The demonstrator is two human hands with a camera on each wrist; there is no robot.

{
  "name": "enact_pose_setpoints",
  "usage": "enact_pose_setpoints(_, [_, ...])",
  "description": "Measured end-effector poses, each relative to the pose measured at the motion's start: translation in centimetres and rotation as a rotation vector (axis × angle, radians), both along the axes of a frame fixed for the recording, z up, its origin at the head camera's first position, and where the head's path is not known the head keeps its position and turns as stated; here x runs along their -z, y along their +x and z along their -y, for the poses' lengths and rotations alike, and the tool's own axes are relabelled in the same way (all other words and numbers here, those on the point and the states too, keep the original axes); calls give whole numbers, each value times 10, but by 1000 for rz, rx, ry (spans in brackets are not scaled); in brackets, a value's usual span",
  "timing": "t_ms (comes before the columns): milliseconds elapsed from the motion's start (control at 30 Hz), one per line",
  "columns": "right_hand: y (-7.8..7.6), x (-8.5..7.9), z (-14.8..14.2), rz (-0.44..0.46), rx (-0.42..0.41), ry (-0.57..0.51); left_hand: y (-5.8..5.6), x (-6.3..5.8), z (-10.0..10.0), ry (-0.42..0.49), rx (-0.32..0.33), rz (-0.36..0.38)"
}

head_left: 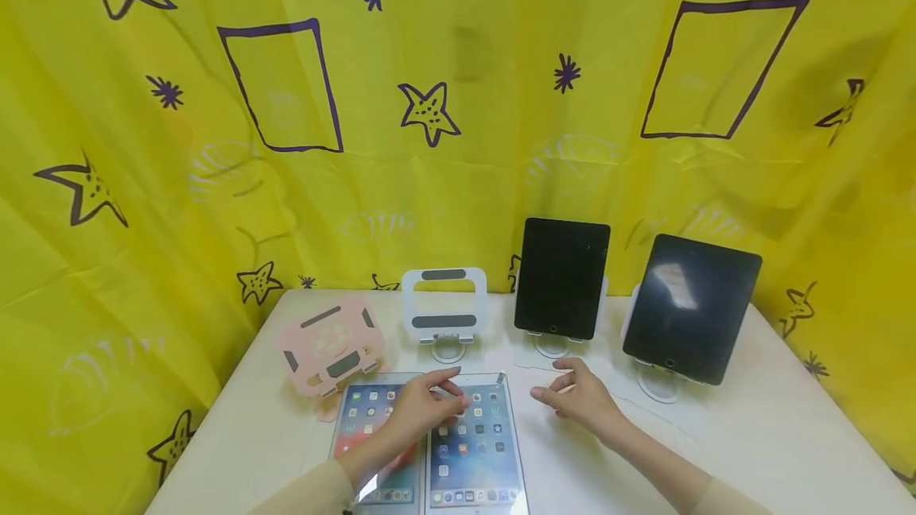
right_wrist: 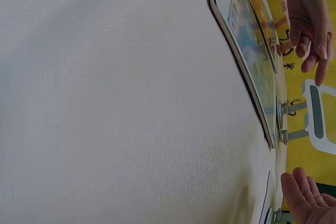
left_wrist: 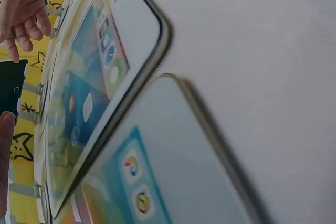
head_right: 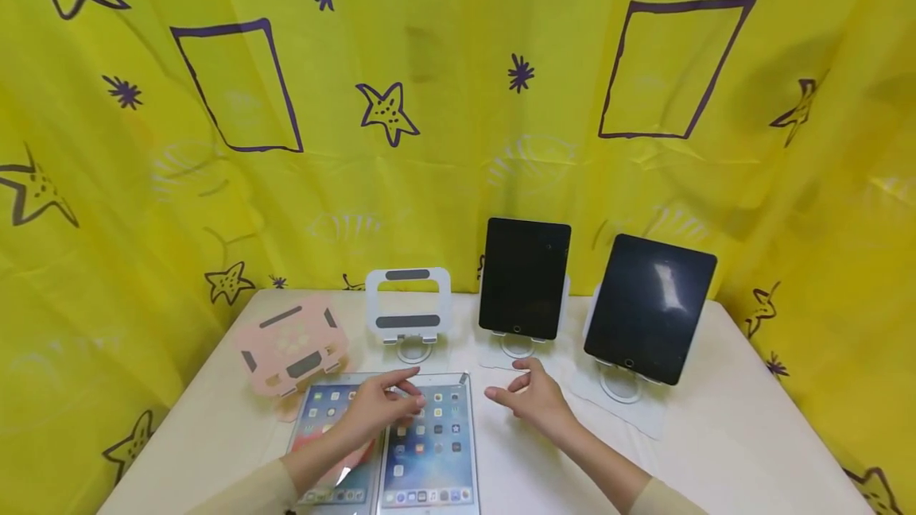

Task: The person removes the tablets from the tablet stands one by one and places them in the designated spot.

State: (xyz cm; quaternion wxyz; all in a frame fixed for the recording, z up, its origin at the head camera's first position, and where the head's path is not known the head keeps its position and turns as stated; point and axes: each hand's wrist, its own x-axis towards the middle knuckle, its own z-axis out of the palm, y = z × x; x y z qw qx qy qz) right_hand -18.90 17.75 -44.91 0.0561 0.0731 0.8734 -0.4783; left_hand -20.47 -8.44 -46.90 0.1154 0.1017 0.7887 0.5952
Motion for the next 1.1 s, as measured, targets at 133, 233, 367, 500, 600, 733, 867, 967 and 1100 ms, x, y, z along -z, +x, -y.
enact_pose_setpoints(133, [-1,-1,-4,-56,0,60,-4,-3,-5,-71,38,-26])
enact_pose_setpoints(233, [-4,-2,-7,-105,12,73,-7,-6,-10,-109,67,-67])
enact_pose_setpoints(367, [-8,-6,-11,-158,34,65,-14,-10,-20,-124,76,-133])
enact_pose_setpoints(500, [-14,-11,-15,-199,35,64,-22,-14,-32,-144,60,-190])
enact_pose_setpoints(600, [-19,-13,-17,-226,31,60,-29,-16,-40,-136,49,-238])
enact_pose_setpoints(733, [-24,-15,-22,-266,30,63,-38,-22,-50,-103,27,-237])
enact_pose_setpoints(867, [-30,-18,-26,-310,33,85,-46,-29,-61,-62,0,-212])
enact_pose_setpoints(967, [-34,-21,-31,-337,51,100,-53,-33,-69,-34,-9,-232])
enact_pose_setpoints(1100, [-40,-21,-36,-372,82,125,-66,-40,-76,-13,-25,-280])
